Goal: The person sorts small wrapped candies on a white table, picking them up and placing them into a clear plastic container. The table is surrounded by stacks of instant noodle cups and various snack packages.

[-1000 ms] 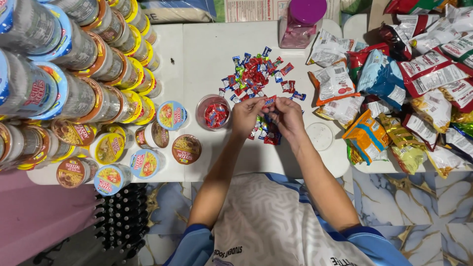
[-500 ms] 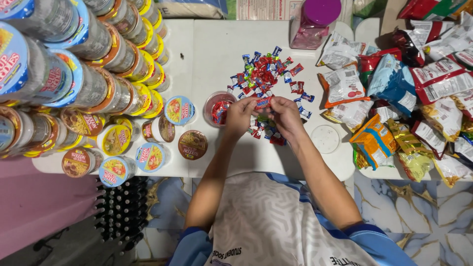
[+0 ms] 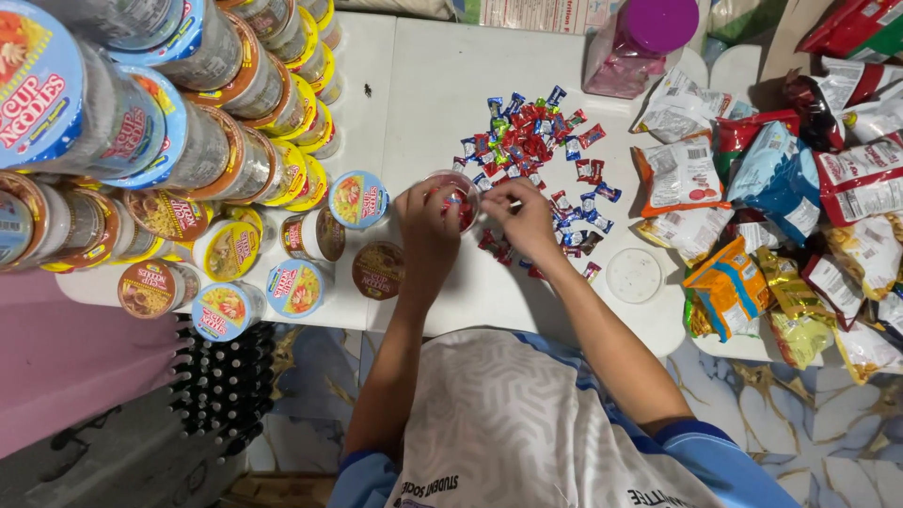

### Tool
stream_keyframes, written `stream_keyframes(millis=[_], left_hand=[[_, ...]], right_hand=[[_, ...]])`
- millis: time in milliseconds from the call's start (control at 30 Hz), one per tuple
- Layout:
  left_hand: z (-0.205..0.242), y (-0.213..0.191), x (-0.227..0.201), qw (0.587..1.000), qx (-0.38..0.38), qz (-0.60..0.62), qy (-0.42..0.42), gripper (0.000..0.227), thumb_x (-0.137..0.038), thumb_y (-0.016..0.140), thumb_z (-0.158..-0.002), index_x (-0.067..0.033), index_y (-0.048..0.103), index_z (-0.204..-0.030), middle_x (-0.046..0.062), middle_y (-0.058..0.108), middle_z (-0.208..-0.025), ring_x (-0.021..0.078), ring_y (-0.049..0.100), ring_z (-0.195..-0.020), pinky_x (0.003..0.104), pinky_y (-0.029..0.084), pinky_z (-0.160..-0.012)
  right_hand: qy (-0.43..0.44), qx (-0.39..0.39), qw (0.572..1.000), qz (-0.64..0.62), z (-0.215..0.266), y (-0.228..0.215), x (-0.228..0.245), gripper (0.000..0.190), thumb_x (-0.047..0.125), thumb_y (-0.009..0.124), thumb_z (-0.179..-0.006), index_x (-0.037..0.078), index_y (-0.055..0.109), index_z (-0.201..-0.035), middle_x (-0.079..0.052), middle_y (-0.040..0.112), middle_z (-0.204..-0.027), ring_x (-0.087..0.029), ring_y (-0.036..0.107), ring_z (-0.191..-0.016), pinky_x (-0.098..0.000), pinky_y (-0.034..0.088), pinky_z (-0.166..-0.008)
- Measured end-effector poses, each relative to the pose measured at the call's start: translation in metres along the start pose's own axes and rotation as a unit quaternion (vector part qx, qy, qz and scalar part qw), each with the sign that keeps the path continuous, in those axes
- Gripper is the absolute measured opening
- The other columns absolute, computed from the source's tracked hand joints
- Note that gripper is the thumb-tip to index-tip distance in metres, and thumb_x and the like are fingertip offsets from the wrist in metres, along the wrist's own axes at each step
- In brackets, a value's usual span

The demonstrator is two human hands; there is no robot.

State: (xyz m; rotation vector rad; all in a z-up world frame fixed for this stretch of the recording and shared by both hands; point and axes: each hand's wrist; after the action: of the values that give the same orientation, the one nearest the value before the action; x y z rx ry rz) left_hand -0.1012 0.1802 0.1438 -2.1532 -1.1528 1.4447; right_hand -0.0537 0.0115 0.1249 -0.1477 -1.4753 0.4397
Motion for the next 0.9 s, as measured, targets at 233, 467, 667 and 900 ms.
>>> stream_keyframes(millis=[233,467,667,900], left_hand=[[-0.003,0.064,-0.035,0.961,0.093,0.258,0.044,0.022,-0.007,0.05,-0.108,-0.0031,0.07,-0.116,0.015,0.072,-0.112,0.0282,0.067,-0.111,0.042,0.052,-0.101],[0.041,0.251,0.025,0.698,0.167,0.598,-0.359,0.025,-0.005,0.053,-0.102,0.0046,0.066,-0.122,0.014,0.071,-0.101,0.0212,0.069,-0.086,0.036,0.057,-0.075],[0.026,0.314,0.068,0.496,0.05,0.658,-0.565,0.033,-0.008,0.052,-0.102,0.0003,0.057,-0.133,0.013,0.066,-0.116,0.0229,0.066,-0.095,0.037,0.057,-0.084],[0.045,0.336,0.09,0.523,0.023,0.607,-0.597,0.027,-0.002,0.052,-0.1,0.0039,0.05,-0.126,0.021,0.061,-0.124,0.0322,0.065,-0.109,0.048,0.059,-0.093]], right_hand=[[0.082,-0.051,0.995,0.006,-0.048,-0.028,-0.099,0.015,0.007,0.065,-0.095,0.009,0.077,-0.104,-0.001,0.075,-0.103,-0.008,0.07,-0.097,-0.0266,0.053,-0.089],[0.07,-0.042,0.989,0.12,-0.11,-0.053,-0.131,0.015,0.014,0.075,-0.093,0.006,0.079,-0.105,-0.013,0.077,-0.097,-0.021,0.073,-0.082,-0.0346,0.058,-0.077],[0.035,-0.03,0.986,0.161,-0.154,-0.054,-0.127,0.015,0.014,0.076,-0.09,0.007,0.08,-0.102,-0.015,0.078,-0.097,-0.024,0.075,-0.085,-0.0363,0.058,-0.079],[0.003,0.039,0.958,0.285,-0.163,-0.035,-0.075,0.028,0.013,0.086,-0.076,0.002,0.075,-0.1,-0.02,0.074,-0.098,-0.036,0.07,-0.093,-0.0459,0.055,-0.08]])
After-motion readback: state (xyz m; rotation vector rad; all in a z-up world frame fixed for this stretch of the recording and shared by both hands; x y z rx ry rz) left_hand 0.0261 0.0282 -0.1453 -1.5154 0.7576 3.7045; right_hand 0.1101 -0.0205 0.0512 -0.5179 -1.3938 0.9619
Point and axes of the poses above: each hand's wrist, its own z-axis away from the middle knuckle, its own y-axis out of the palm, x = y × z
